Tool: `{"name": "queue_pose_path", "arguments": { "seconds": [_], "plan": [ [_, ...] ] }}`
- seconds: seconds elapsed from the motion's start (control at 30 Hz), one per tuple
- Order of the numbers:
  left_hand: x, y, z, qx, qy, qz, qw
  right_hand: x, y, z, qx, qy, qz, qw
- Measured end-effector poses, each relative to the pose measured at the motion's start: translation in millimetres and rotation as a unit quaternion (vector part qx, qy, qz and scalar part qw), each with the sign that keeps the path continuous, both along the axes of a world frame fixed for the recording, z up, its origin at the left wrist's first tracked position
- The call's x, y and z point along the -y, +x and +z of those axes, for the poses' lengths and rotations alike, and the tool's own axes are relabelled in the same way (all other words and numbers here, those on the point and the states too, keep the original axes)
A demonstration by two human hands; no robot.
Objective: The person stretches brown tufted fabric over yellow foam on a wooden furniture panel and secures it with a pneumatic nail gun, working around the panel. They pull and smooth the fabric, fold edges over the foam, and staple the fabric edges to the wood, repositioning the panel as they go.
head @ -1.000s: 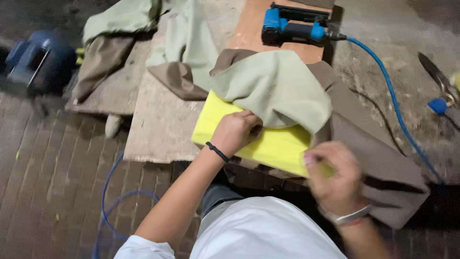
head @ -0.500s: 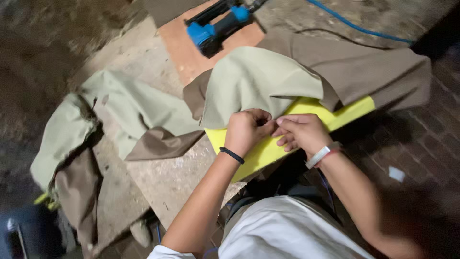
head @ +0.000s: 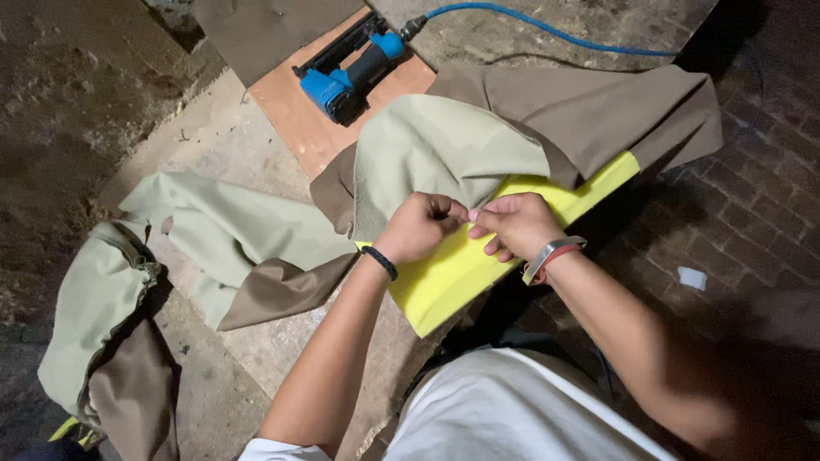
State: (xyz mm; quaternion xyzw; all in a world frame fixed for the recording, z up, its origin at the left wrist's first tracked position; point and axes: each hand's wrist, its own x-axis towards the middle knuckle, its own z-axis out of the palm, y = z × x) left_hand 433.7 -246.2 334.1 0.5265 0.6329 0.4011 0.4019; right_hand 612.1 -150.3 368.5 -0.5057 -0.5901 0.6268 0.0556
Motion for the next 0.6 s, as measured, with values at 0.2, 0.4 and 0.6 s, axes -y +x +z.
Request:
{"name": "queue_pose_path", "arguments": {
  "seconds": [0.2,0.4,0.6],
  "plan": [
    [-3.0,9.2,21.0,-0.022,-0.014,0.008,1.000,-1.3,4.4,-3.5,0.004,0.015,0.008,1.000],
    [12.8,32.5,57.1,-0.289,0.230,0.003,0.929,-7.0,8.6,-12.5,0.005,0.054,-0.025,0.998],
    [-31.3,-1.6,57.2,-0.281,0.276,-0.175,0.903,-13.6,11.9,-10.9,-0.039,-0.015,-0.047,0.998]
  ]
}}
